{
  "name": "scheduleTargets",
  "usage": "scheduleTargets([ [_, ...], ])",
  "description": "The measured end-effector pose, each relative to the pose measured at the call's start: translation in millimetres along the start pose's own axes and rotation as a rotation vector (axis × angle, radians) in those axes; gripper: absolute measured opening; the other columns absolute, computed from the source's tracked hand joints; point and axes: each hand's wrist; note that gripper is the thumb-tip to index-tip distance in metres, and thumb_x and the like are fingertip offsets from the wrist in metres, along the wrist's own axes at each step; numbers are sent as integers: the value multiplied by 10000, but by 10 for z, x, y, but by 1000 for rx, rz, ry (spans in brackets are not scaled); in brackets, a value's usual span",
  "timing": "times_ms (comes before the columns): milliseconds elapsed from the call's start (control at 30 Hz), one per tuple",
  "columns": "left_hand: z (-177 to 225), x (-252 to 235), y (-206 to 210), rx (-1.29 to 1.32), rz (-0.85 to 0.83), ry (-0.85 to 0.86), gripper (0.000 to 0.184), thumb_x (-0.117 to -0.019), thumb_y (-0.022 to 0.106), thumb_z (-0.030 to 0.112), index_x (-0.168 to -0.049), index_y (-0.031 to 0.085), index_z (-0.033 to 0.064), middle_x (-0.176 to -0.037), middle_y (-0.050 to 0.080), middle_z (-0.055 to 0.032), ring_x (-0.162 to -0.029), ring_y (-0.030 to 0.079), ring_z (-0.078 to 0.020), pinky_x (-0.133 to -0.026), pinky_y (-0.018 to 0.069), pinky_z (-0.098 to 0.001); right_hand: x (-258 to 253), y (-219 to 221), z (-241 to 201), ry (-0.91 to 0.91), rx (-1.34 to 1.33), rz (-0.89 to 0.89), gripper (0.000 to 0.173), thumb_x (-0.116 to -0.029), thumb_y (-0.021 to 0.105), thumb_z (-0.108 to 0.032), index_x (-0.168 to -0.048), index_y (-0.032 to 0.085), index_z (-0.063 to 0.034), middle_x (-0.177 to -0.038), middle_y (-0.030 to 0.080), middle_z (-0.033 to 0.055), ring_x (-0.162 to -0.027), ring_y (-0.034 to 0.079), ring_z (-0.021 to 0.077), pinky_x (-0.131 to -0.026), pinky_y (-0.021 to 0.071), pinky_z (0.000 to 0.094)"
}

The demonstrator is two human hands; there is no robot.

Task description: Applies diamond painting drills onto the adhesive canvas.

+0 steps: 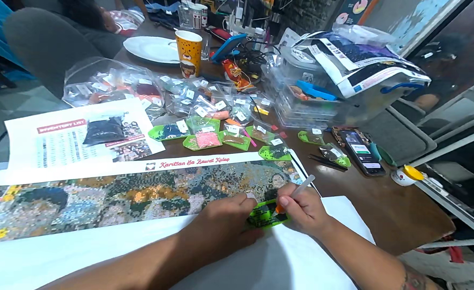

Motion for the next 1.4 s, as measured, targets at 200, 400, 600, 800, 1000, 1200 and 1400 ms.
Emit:
scheduleTargets([
  [200,-10,3,17,8,16,6,490,-933,607,545,-1104,713,98,-839,660,-41,-709,675,-170,-590,572,-331,-8,-16,-3,3,25,12,322,-1092,439,-231,-837,545,-65,-666,516,-18,-614,522,-31,-583,459,116],
  [400,-23,3,37,-8,43,21,490,-928,600,546,-1089,718,99,-820,650,-37,-688,670,-164,-568,567,-322,-5,-35,-1,7,43,76,337,-1097,440,-258,-838,556,-75,-664,526,-28,-613,533,-32,-582,470,119],
  [600,-29,5,46,-6,63,24,475,-908,622,538,-1072,715,101,-831,665,-34,-696,679,-158,-575,573,-317,-10,-70,-2,77,48,171,328,-1085,466,-273,-832,579,-98,-668,539,-53,-593,526,-39,-564,468,120],
  [800,-51,10,29,12,67,24,426,-902,650,479,-1099,700,105,-867,676,-40,-719,688,-157,-595,583,-310,-88,-178,-26,183,-87,288,287,-1084,471,-403,-1157,680,-221,-918,689,-94,-706,621,-22,-603,528,138],
  [1000,-76,14,-8,51,64,33,437,-927,668,431,-1189,664,83,-969,690,-77,-786,705,-180,-657,605,-323,-28,-328,8,77,-3,6,253,-1047,577,-372,-1097,675,-144,-987,688,-28,-902,667,41,-794,586,227],
  [1200,-82,18,-20,74,68,11,431,-923,695,390,-1202,653,65,-1006,701,-95,-829,714,-182,-711,613,-317,30,-346,-3,56,190,-269,420,-867,778,-438,-1131,681,-127,-1211,697,49,-1187,632,120,-1002,539,308],
  [1400,15,-19,-143,146,-60,-150,457,-911,731,367,-1243,654,63,-1058,702,-121,-890,711,-214,-774,609,-367,15,-305,-54,55,246,-344,269,-932,728,-311,-1097,702,-100,-1128,701,80,-1107,655,191,-969,544,366],
])
Point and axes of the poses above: each hand's wrist, its own x-axis away from the middle knuckle, its own y-axis out of the palm, z = x × y
